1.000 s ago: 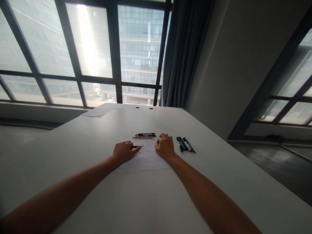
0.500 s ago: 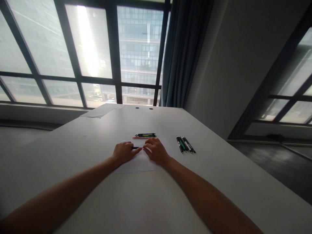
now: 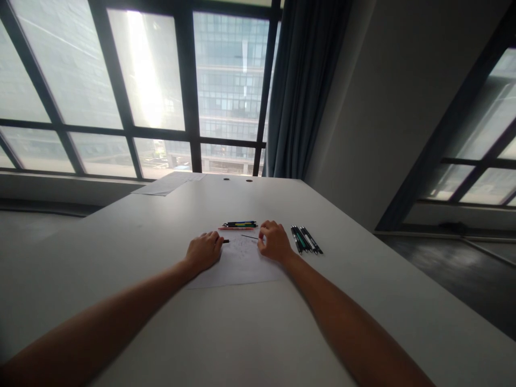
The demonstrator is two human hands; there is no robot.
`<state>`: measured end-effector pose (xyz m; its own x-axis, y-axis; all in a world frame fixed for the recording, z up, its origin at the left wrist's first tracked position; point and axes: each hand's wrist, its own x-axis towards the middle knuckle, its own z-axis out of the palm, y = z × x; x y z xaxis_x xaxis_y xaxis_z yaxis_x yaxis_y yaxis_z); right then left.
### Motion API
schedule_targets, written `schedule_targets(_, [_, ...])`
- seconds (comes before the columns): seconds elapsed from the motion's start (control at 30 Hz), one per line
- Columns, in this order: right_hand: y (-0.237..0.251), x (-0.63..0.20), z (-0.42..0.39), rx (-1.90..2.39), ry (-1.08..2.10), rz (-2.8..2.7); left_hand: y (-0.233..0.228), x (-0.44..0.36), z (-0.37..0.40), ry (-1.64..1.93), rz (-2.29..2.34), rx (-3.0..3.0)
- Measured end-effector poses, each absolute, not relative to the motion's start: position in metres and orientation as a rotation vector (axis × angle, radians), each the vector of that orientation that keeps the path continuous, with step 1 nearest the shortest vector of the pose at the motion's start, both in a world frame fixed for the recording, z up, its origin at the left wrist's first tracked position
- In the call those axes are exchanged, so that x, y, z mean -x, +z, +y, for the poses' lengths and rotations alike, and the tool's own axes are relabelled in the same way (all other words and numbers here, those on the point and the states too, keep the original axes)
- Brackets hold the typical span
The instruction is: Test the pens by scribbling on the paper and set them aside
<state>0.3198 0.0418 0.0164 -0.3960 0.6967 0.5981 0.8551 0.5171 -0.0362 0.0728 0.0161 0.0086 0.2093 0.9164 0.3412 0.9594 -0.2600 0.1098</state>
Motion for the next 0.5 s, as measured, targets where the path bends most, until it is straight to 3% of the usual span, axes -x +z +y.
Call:
schedule_targets(0.27, [0.0111, -0.3076, 0.0367, 1.297, -0.385, -2.289, 0.0102, -0.0732, 0.0159, -0.515, -1.712, 2.375])
schedule_targets(0.5, [0.0148, -0.3165, 0.0427, 1.365, -0.328, -2.028, 0.0049, -0.0680, 0.0185, -0.659, -1.574, 2.464])
